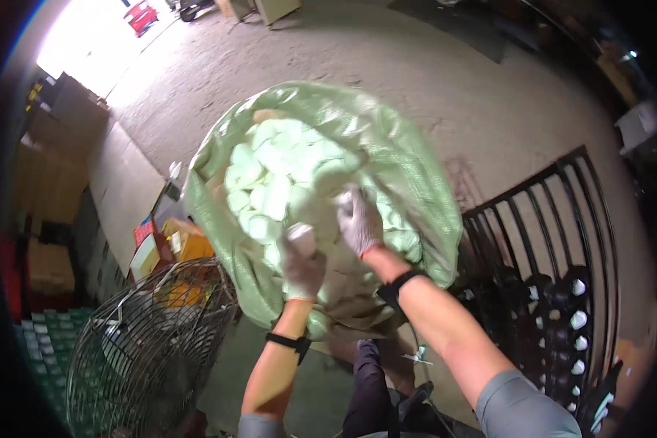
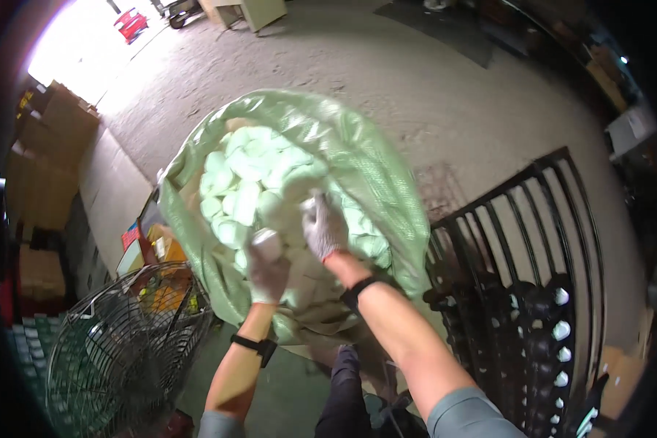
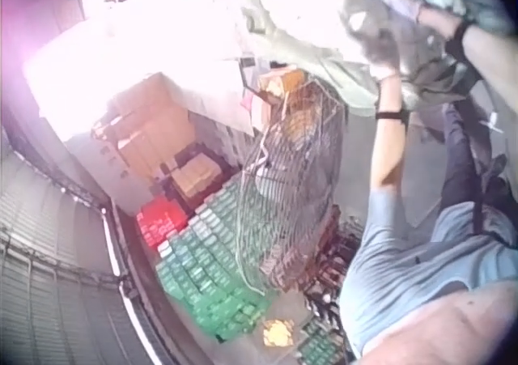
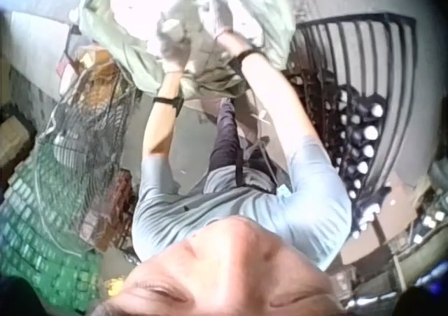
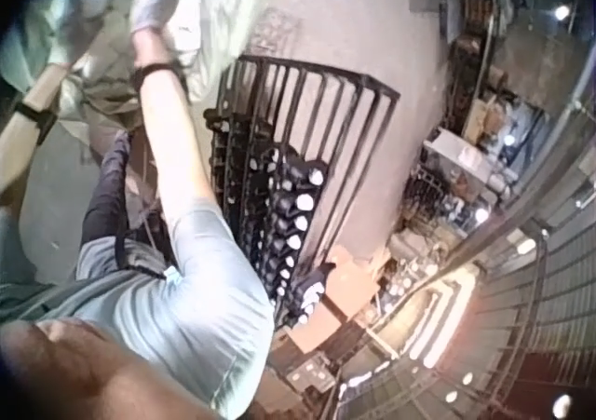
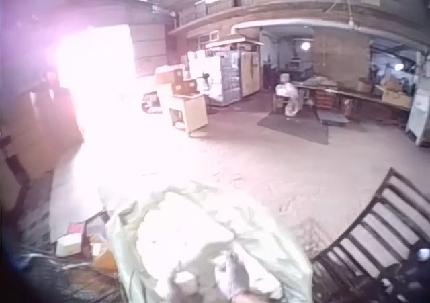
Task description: Packing black leather shoes with white protective paper or forms.
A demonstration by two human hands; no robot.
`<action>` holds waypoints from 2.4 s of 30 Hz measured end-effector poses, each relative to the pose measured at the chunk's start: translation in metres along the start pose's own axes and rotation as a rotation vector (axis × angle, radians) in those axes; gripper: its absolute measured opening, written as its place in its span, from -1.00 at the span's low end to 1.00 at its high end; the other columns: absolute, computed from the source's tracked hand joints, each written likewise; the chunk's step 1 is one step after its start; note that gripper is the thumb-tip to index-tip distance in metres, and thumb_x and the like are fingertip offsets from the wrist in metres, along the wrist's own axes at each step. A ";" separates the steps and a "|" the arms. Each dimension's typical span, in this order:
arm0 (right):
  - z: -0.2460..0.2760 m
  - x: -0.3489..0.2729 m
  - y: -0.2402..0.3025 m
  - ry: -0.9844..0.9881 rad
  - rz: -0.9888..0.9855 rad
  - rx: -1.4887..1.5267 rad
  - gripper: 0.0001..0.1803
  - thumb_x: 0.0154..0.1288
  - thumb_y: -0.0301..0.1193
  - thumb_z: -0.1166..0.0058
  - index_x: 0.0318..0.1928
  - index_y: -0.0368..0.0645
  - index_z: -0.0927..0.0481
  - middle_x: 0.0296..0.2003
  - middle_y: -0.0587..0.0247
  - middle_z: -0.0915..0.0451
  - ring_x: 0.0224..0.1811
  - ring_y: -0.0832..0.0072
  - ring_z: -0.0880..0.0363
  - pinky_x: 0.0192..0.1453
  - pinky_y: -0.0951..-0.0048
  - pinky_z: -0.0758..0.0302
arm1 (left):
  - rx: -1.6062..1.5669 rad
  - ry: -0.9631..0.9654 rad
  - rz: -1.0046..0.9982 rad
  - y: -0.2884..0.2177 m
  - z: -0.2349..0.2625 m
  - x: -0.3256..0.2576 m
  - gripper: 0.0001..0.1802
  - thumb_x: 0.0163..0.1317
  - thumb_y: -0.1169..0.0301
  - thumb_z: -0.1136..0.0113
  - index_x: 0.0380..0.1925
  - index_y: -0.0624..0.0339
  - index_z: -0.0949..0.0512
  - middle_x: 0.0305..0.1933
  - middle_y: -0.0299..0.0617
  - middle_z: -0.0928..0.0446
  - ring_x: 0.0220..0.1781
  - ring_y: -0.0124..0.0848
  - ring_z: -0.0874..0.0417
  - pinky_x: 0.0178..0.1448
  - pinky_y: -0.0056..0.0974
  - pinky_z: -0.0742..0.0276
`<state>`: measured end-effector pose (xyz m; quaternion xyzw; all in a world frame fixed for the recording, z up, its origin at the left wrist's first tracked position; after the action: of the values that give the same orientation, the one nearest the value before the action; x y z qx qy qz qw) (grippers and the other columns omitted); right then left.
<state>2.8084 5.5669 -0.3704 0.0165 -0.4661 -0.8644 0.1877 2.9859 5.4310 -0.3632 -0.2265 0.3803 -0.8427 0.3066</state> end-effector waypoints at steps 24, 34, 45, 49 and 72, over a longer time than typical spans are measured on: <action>0.812 -0.825 0.093 -0.708 -0.406 -0.320 -0.54 0.31 -0.35 -0.35 0.23 0.00 -0.66 0.11 0.05 -0.71 0.14 -0.04 -0.75 0.28 0.00 -0.71 | -0.574 2.544 -0.056 -0.622 -0.081 -0.857 -0.35 0.27 0.39 -0.54 0.33 0.29 -0.53 0.27 -0.17 -0.66 0.21 -0.41 -0.72 0.38 -0.20 -0.67; 1.031 -0.955 -0.024 -1.543 -0.384 -0.166 -0.47 0.40 -0.34 -0.40 0.25 -0.25 -0.48 0.04 0.09 -0.63 0.11 0.30 -0.72 0.20 0.21 -0.73 | -0.145 1.541 -1.728 -0.750 -0.176 -1.038 -0.73 0.03 0.47 -0.33 -0.23 0.35 -0.64 -0.17 0.21 -0.57 -0.06 0.18 -0.65 0.42 0.37 -0.62; 1.015 -0.916 -0.079 -1.128 -0.526 -0.813 -0.45 0.22 -0.33 -0.46 0.18 -0.17 -0.55 0.12 -0.04 -0.57 0.15 -0.09 -0.64 0.27 0.04 -0.64 | -0.524 1.304 -2.076 -0.752 -0.141 -1.036 -0.66 0.09 0.33 -0.38 -0.20 0.36 -0.65 -0.09 0.17 -0.63 0.07 0.14 -0.67 0.12 -0.06 -0.68; 1.001 -0.896 -0.067 -0.953 -0.550 -0.955 -0.62 0.37 -0.21 -0.40 0.08 -0.10 -0.64 0.12 -0.02 -0.60 0.07 -0.05 -0.65 0.13 0.00 -0.67 | -0.450 1.825 -1.592 -0.830 -0.169 -0.995 -0.61 0.16 0.35 -0.46 -0.01 0.23 -0.69 0.06 0.08 -0.65 0.21 -0.03 -0.68 0.28 -0.04 -0.64; 1.002 -0.890 -0.105 -0.451 -0.859 -0.913 -0.71 0.51 -0.28 -0.18 0.00 -0.22 -0.79 -0.08 -0.19 -0.74 0.02 -0.20 -0.70 0.20 -0.04 -0.64 | -0.391 2.255 -0.140 -0.781 -0.251 -1.010 -0.69 0.33 0.34 -0.28 -0.03 0.28 -0.72 -0.22 -0.27 -0.70 -0.22 -0.43 -0.71 -0.12 -0.30 -0.63</action>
<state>3.3988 6.7222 -0.0197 -0.0619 -0.0332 -0.9553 -0.2873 3.2792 6.6608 -0.0568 0.5931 0.5497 -0.5079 -0.2967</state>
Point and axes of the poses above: each hand's wrist, its own x-axis towards the middle knuckle, its own z-axis out of the back of the hand, y = z × x, the point moved 9 cm from there along x, towards the middle knuckle
